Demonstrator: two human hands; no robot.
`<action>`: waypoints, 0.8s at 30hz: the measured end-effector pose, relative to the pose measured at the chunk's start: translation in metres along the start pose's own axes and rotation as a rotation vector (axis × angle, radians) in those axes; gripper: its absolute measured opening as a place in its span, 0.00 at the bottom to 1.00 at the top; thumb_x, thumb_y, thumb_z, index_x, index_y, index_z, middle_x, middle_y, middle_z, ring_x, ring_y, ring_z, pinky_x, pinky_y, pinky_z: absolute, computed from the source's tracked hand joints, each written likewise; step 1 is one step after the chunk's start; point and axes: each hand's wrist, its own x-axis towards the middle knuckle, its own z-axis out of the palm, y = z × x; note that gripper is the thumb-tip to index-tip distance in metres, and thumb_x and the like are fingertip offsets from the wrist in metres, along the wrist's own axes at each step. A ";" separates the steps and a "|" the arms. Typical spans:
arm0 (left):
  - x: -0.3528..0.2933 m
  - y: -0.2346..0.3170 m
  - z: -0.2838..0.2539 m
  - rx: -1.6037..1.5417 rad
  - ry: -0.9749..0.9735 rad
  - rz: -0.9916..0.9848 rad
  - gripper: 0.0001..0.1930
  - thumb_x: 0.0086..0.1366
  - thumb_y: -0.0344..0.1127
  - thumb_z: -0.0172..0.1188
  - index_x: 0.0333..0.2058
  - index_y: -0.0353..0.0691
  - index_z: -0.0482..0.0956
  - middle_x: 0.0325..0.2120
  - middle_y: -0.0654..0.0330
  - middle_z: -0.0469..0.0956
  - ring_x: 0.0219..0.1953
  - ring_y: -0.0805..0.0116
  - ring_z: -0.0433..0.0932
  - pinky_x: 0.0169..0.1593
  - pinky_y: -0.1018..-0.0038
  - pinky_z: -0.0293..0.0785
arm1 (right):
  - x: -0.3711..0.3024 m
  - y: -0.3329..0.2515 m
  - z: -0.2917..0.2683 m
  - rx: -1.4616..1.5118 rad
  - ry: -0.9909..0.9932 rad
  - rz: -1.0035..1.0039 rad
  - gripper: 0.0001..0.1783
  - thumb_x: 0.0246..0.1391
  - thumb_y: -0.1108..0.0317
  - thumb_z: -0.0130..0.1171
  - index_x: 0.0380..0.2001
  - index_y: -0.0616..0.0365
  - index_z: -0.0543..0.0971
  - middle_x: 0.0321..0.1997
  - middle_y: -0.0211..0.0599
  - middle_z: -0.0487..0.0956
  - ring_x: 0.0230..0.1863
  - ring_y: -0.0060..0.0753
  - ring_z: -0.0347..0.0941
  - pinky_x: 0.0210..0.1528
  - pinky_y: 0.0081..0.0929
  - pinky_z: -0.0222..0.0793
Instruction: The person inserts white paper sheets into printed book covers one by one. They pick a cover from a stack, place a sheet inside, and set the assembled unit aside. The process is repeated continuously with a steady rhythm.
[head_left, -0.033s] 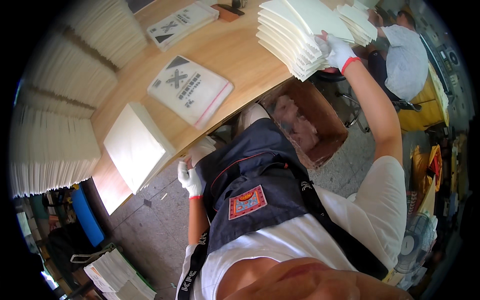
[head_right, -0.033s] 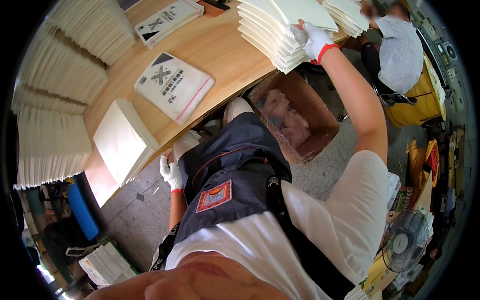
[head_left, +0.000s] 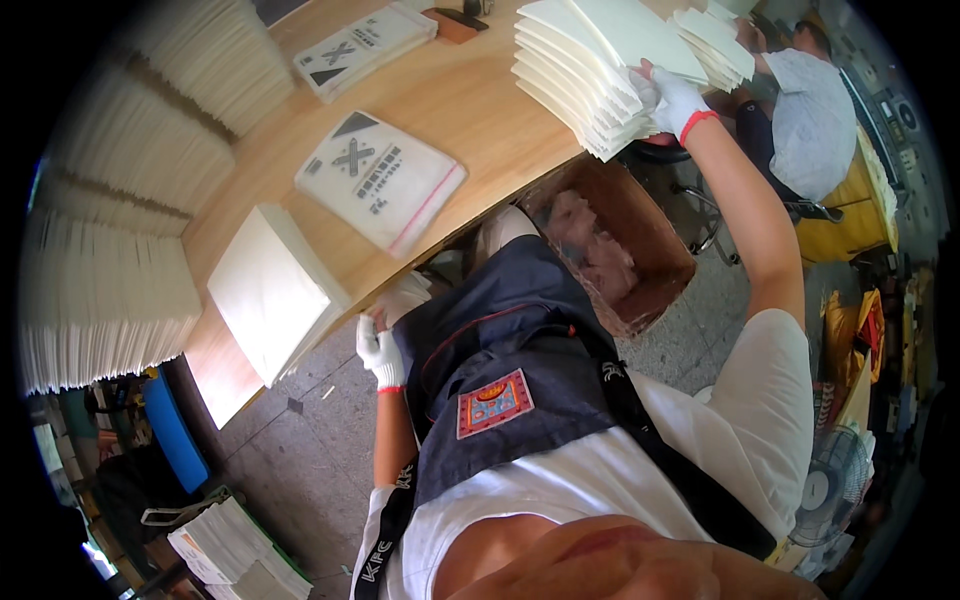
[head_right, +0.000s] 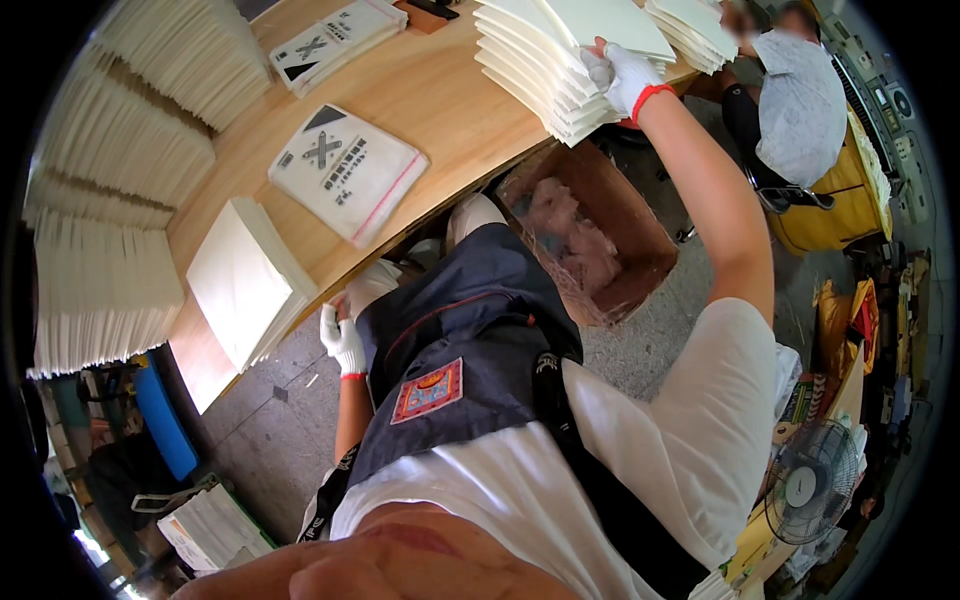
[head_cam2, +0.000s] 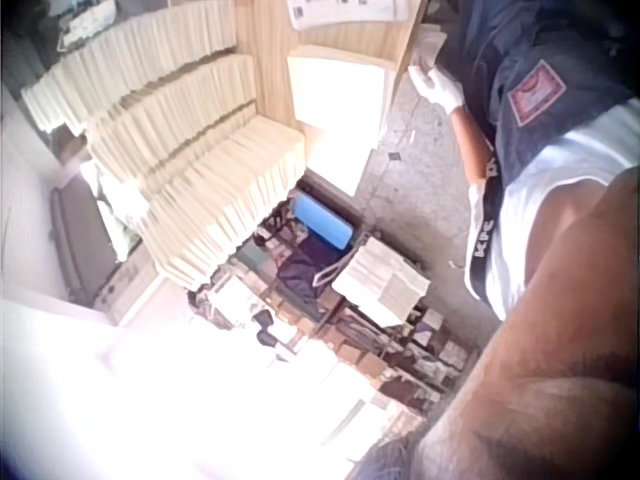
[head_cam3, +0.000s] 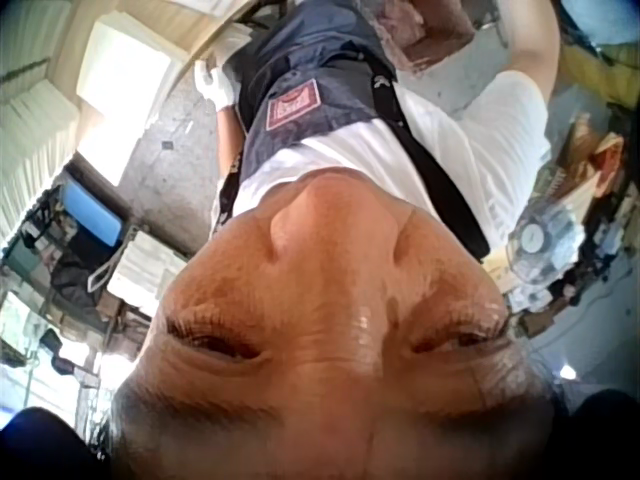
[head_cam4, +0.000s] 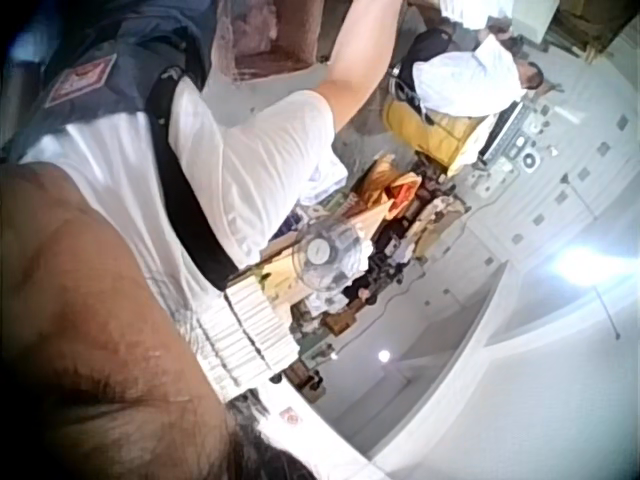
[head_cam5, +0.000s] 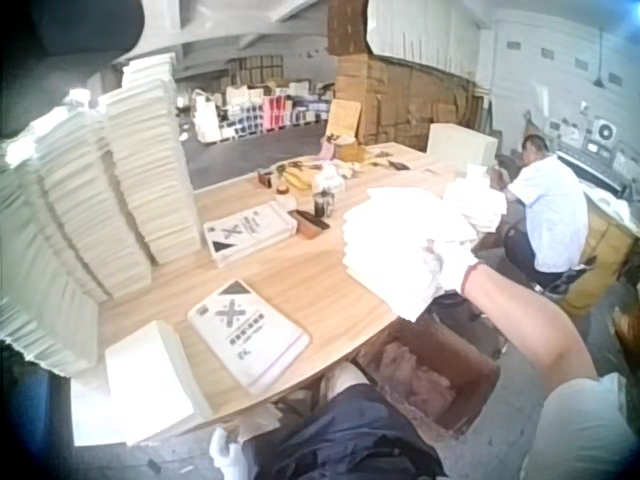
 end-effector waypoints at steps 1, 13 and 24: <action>0.007 -0.004 0.008 -0.060 -0.013 0.057 0.06 0.61 0.25 0.49 0.34 0.33 0.76 0.31 0.57 0.78 0.36 0.69 0.76 0.41 0.74 0.70 | 0.003 -0.002 0.001 -0.013 -0.035 0.031 0.11 0.60 0.66 0.44 0.42 0.61 0.69 0.35 0.39 0.75 0.24 0.21 0.71 0.13 0.09 0.64; 0.115 0.078 0.085 1.013 -0.391 0.336 0.15 0.55 0.40 0.54 0.42 0.47 0.72 0.42 0.56 0.73 0.44 0.53 0.72 0.45 0.61 0.70 | -0.006 0.022 -0.086 -0.170 -0.228 0.043 0.12 0.54 0.64 0.55 0.39 0.57 0.69 0.29 0.30 0.74 0.22 0.18 0.70 0.19 0.12 0.67; 0.139 0.060 0.081 0.992 -0.322 0.213 0.15 0.47 0.32 0.57 0.38 0.49 0.73 0.39 0.58 0.73 0.42 0.55 0.72 0.39 0.59 0.73 | -0.065 0.027 -0.062 0.097 -0.131 -0.200 0.17 0.51 0.74 0.53 0.46 0.62 0.69 0.42 0.39 0.76 0.40 0.29 0.75 0.38 0.24 0.74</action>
